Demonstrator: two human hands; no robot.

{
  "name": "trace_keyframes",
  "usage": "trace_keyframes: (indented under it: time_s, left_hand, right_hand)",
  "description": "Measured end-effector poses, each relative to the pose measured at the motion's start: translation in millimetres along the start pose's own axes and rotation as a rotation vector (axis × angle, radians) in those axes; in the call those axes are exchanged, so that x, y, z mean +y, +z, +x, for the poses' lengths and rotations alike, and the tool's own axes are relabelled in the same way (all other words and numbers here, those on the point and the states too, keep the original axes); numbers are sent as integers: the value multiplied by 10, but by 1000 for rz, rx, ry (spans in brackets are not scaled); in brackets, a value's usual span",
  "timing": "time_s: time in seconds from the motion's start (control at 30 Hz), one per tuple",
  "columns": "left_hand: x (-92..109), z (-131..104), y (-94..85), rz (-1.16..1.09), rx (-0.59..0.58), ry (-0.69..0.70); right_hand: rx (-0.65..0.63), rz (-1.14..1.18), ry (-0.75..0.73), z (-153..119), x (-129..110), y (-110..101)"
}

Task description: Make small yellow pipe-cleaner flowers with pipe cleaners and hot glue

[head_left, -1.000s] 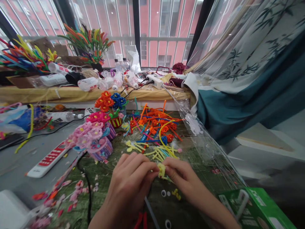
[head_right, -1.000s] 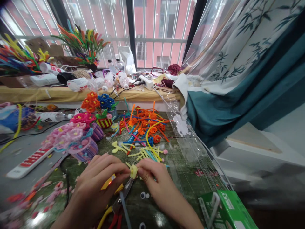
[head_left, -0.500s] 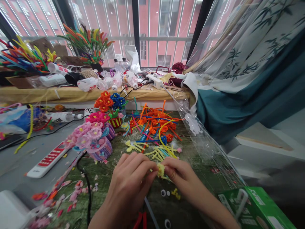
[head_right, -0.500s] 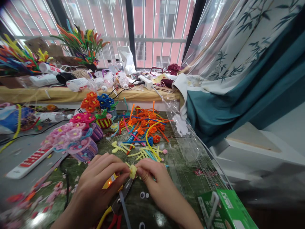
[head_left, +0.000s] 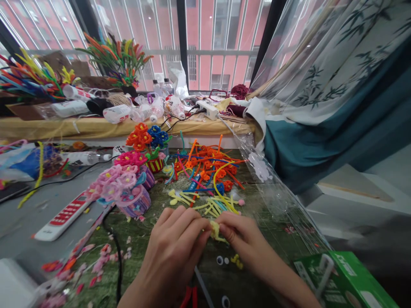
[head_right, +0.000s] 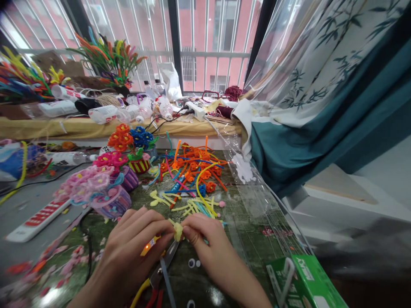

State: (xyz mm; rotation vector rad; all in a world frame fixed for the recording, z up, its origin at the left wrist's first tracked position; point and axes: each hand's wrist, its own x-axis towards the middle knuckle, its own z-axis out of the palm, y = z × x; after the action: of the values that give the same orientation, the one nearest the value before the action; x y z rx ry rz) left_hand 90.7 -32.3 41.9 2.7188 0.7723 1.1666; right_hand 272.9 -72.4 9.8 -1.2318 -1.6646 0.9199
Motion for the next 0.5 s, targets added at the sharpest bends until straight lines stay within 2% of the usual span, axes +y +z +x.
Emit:
trace_keyframes:
  time_s: [0.5]
  left_hand:
    - [0, -2, 15, 7, 18, 11]
  right_hand:
    - [-4, 12, -5, 9, -25, 5]
